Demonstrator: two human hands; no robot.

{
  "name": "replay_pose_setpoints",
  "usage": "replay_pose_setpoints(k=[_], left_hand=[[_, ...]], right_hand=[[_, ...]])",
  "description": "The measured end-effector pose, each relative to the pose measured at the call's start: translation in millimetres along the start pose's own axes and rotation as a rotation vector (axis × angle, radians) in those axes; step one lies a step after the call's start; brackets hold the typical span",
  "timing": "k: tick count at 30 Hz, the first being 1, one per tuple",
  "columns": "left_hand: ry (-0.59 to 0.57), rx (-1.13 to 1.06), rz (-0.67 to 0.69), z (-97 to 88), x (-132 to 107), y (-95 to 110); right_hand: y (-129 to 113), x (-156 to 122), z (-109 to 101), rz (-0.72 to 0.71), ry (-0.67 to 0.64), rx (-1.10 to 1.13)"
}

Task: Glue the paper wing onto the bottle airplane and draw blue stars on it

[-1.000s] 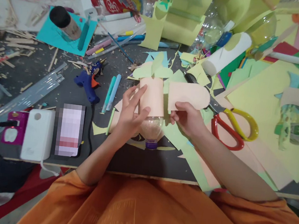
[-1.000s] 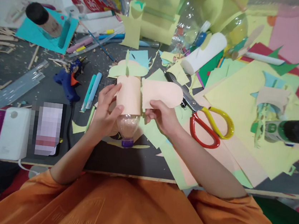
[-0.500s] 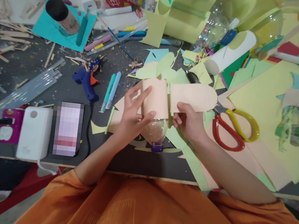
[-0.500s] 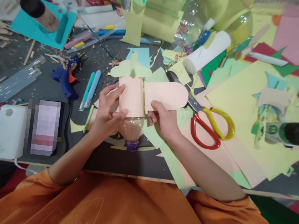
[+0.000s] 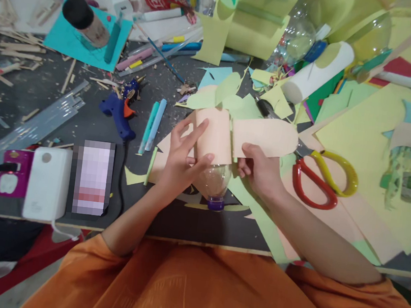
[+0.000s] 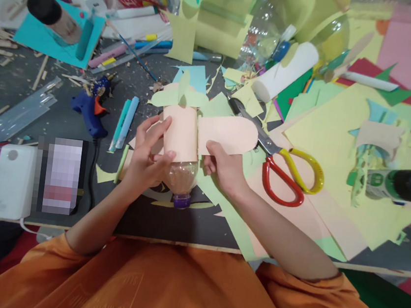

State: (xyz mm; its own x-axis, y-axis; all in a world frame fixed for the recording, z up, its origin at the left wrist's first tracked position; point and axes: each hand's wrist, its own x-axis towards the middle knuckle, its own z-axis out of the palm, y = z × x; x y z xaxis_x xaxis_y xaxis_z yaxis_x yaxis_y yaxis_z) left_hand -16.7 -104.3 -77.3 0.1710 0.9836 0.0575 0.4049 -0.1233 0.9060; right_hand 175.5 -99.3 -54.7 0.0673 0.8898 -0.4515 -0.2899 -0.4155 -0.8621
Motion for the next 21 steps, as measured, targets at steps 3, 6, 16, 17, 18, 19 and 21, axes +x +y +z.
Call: replay_pose_setpoints(k=[3, 6, 16, 17, 18, 19, 21], left_hand=[[-0.005, -0.002, -0.009, -1.1, -0.4, -0.2], [-0.014, 0.007, -0.008, -1.9, -0.9, -0.8], [-0.008, 0.044, 0.005, -1.8, -0.4, 0.9], [-0.012, 0.044, 0.004, -1.9, -0.5, 0.9], [-0.017, 0.041, 0.005, -2.1, -0.5, 0.7], [-0.021, 0.037, 0.005, -2.2, -0.5, 0.3], [-0.029, 0.03, 0.01, -2.5, -0.4, -0.8]], right_hand=[[0.8, 0.7, -0.9, 0.004, -0.012, -0.004], [1.0, 1.2, -2.3, 0.011, -0.021, -0.004], [-2.8, 0.0, -1.7, 0.015, -0.034, -0.015], [-3.1, -0.5, -1.1, 0.018, -0.034, -0.016], [-3.4, -0.9, -0.6, 0.019, -0.036, -0.016], [-3.6, -1.3, -0.2, 0.017, -0.035, -0.013], [-3.8, -1.6, 0.2, 0.014, -0.034, -0.011]])
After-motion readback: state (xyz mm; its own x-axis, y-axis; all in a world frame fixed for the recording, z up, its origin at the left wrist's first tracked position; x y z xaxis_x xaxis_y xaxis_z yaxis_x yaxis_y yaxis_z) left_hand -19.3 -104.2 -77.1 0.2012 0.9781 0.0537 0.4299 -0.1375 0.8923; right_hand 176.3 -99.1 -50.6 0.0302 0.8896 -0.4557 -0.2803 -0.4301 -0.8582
